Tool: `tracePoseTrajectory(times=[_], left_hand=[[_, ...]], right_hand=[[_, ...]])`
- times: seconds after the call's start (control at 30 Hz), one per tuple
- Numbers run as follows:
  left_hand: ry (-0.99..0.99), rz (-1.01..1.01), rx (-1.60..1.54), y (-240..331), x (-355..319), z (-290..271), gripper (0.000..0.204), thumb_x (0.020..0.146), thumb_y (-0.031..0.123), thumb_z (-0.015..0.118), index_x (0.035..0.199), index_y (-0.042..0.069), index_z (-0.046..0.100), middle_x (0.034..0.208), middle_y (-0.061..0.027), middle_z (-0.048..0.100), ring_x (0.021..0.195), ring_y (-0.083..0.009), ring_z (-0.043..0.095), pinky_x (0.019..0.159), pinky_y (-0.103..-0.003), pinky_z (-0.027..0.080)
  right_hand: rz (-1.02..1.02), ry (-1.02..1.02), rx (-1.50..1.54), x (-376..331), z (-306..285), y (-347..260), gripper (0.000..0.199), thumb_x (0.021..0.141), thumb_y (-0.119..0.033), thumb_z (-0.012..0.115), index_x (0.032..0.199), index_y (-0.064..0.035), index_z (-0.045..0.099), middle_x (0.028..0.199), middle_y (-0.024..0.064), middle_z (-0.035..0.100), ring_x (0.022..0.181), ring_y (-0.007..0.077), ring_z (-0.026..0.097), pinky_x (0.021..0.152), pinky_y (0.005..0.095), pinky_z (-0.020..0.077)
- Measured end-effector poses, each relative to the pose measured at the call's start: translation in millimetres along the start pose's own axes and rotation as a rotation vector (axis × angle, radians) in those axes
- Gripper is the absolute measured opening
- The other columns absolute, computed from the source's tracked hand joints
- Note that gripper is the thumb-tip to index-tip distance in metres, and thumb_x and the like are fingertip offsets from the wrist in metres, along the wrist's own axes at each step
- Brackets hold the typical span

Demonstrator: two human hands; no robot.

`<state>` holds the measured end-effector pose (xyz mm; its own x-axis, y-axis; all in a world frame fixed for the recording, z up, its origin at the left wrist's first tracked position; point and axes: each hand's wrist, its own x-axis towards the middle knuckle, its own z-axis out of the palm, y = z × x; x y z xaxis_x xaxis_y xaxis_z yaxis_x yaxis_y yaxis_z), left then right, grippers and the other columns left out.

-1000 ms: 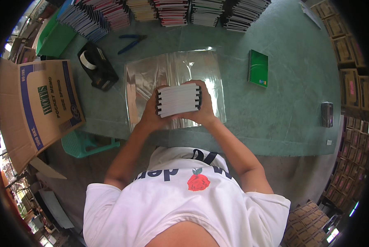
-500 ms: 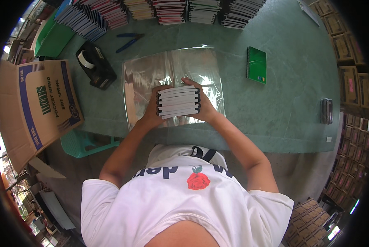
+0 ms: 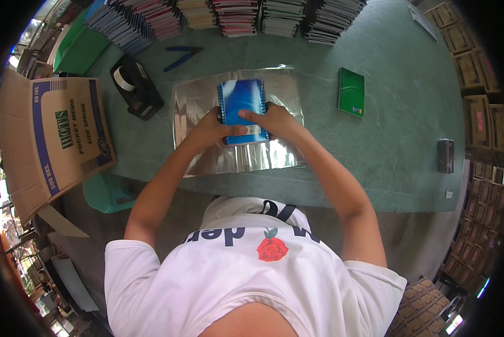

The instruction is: The person trims the coil ends of a stack of notebooks using pliers, then organizes several stacks of small notebooks by color, places them into a plastic sleeve, and seals the package by hand.

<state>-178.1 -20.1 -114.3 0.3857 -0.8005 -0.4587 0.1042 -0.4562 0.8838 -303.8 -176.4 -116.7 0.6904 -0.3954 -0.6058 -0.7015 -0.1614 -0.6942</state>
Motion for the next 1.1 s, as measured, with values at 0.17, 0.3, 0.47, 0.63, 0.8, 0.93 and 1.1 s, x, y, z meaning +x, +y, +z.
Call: tracePoseTrajectory(times=[0.17, 0.3, 0.47, 0.63, 0.8, 0.93, 1.1], left_hand=[[-0.066, -0.109, -0.046, 0.4, 3.1, -3.0, 0.069, 0.058, 0.033, 0.083, 0.109, -0.004, 0.054, 0.093, -0.0149, 0.063, 0.078, -0.0212, 0.065, 0.061, -0.029, 0.054], [-0.068, -0.136, -0.020, 17.1, -4.1, 2.0, 0.087, 0.057, 0.036, 0.084, 0.120, -0.008, 0.043, 0.102, -0.0186, 0.061, 0.084, -0.0238, 0.065, 0.062, -0.032, 0.056], [-0.105, -0.165, 0.038, 9.8, 5.3, -3.5, 0.090, 0.056, 0.041, 0.083, 0.118, -0.011, 0.044, 0.100, -0.0188, 0.061, 0.083, -0.0229, 0.065, 0.060, -0.030, 0.056], [-0.083, -0.169, 0.033, -2.7, 12.9, -5.4, 0.090, 0.056, 0.041, 0.083, 0.118, -0.011, 0.044, 0.099, -0.0187, 0.061, 0.082, -0.0227, 0.065, 0.058, -0.029, 0.056], [-0.063, -0.180, -0.013, 4.9, 10.2, -7.5, 0.089, 0.056, 0.040, 0.083, 0.117, -0.011, 0.044, 0.099, -0.0187, 0.060, 0.081, -0.0228, 0.065, 0.057, -0.029, 0.057], [-0.034, -0.125, 0.048, -3.4, 16.1, -10.8, 0.083, 0.055, 0.042, 0.083, 0.110, -0.010, 0.050, 0.093, -0.0178, 0.062, 0.075, -0.0213, 0.065, 0.054, -0.027, 0.055], [0.033, -0.143, 0.113, -2.6, 14.2, -12.1, 0.075, 0.052, 0.045, 0.083, 0.100, -0.007, 0.059, 0.085, -0.0175, 0.065, 0.071, -0.0232, 0.066, 0.056, -0.031, 0.054]], right_hand=[[0.004, 0.116, -0.453, -9.4, -13.7, -22.8, 0.064, 0.084, -0.056, 0.052, 0.102, 0.0051, 0.059, 0.096, 0.0236, 0.063, 0.092, 0.0370, 0.062, 0.082, 0.0469, 0.0471], [-0.432, 0.871, -0.653, 9.6, -17.4, 64.1, 0.047, 0.089, -0.040, 0.049, 0.115, -0.0018, 0.055, 0.128, 0.0190, 0.048, 0.122, 0.0328, 0.042, 0.100, 0.0462, 0.0322], [-0.498, 0.917, -0.749, 15.3, -10.5, 86.2, 0.038, 0.088, -0.028, 0.052, 0.123, -0.0127, 0.053, 0.132, 0.0135, 0.044, 0.130, 0.0332, 0.032, 0.106, 0.0469, 0.0256], [-0.630, 0.846, -0.703, 6.8, -12.0, 83.2, 0.029, 0.086, -0.018, 0.055, 0.114, -0.0196, 0.061, 0.120, 0.0094, 0.053, 0.118, 0.0310, 0.043, 0.098, 0.0434, 0.0334], [-0.687, 0.801, -0.635, 5.2, -14.3, 83.8, 0.025, 0.083, -0.015, 0.057, 0.107, -0.0180, 0.066, 0.110, 0.0074, 0.056, 0.107, 0.0287, 0.048, 0.091, 0.0411, 0.0374], [-0.669, 0.849, -0.624, 8.7, -10.9, 82.7, 0.025, 0.082, -0.015, 0.059, 0.107, -0.0164, 0.065, 0.110, 0.0070, 0.055, 0.108, 0.0289, 0.048, 0.091, 0.0406, 0.0370], [-0.621, 0.965, -0.544, 11.0, -7.6, 81.3, 0.019, 0.082, -0.016, 0.060, 0.099, -0.0125, 0.064, 0.109, 0.0062, 0.055, 0.107, 0.0290, 0.048, 0.092, 0.0420, 0.0361]])
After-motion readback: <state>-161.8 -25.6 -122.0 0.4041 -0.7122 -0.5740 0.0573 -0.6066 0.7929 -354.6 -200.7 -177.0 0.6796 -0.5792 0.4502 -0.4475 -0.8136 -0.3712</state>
